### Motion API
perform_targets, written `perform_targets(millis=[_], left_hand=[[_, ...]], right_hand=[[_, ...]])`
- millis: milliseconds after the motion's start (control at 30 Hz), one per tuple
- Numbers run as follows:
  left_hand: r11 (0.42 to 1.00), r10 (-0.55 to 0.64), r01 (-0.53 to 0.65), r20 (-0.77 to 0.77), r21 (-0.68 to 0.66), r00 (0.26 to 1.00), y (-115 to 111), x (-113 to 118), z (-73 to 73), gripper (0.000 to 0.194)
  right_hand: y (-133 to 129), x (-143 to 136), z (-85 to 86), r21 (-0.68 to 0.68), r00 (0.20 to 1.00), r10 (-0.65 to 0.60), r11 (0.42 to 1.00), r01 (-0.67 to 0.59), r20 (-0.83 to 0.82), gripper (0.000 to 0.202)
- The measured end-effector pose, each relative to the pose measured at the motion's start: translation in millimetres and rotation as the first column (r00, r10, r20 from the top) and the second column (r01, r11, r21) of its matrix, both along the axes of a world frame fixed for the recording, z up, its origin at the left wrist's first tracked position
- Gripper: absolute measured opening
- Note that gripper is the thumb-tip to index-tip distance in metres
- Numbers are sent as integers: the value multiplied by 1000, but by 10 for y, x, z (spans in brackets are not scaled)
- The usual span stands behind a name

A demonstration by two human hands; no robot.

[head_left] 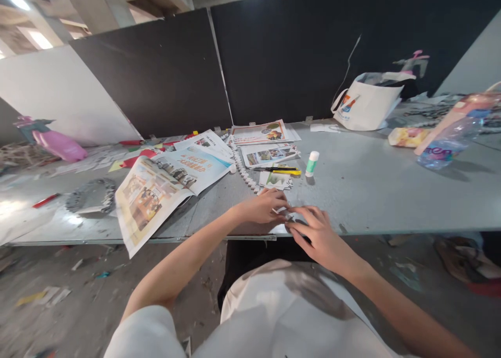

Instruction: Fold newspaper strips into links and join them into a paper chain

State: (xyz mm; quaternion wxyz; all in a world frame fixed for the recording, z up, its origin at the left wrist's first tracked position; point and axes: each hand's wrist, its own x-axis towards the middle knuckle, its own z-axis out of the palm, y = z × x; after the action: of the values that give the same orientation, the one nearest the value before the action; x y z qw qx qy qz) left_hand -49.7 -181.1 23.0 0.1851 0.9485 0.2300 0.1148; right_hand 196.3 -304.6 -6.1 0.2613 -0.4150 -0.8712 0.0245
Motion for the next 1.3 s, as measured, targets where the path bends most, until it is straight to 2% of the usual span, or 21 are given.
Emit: perform_targets(millis=[167, 267, 433, 600, 800, 1033, 1100, 1133, 1167, 1200, 1267, 1300], left_hand=[[1000, 4, -4, 12, -16, 1000, -6, 53, -87, 33], [1000, 15, -15, 28, -11, 999, -14, 78, -52, 32], [999, 1, 0, 35, -34, 999, -65, 118, 43, 13], [999, -40, 40, 40, -14, 998, -101, 110, 56, 19], [992, -108, 103, 74, 75, 991, -213, 107, 110, 13], [969, -162, 140, 97, 202, 982, -407, 90, 141, 24], [961, -171, 133, 146, 241, 974, -465, 96, 139, 23], [958, -175, 125, 182, 258, 967, -501, 104, 147, 23], [954, -183, 119, 221, 275, 958, -542, 115, 161, 24], [949, -197, 120, 253, 291, 947, -590, 129, 184, 24], [932, -248, 145, 296, 331, 922, -700, 158, 247, 23], [922, -277, 163, 306, 350, 911, -760, 172, 280, 23]], right_hand=[[45, 128, -54, 16, 995, -60, 998, 62, -82, 34], [80, 205, -94, 30, 987, -105, 994, 109, -120, 33], [127, 278, -99, 88, 980, -142, 984, 155, -139, 33], [166, 313, -93, 108, 976, -153, 979, 171, -154, 33], [184, 311, -111, 117, 973, -144, 979, 167, -181, 31], [186, 298, -116, 56, 967, -111, 990, 127, -230, 30], [177, 280, -84, -45, 944, -83, 996, 73, -318, 29], [170, 262, -64, -139, 921, -79, 990, 28, -382, 29], [162, 236, -43, -254, 885, -92, 967, -31, -457, 30], [154, 203, -22, -379, 836, -128, 920, -101, -534, 34], [135, 113, 9, -573, 707, -248, 777, -263, -662, 46], [125, 58, 19, -614, 642, -304, 715, -334, -704, 51]])
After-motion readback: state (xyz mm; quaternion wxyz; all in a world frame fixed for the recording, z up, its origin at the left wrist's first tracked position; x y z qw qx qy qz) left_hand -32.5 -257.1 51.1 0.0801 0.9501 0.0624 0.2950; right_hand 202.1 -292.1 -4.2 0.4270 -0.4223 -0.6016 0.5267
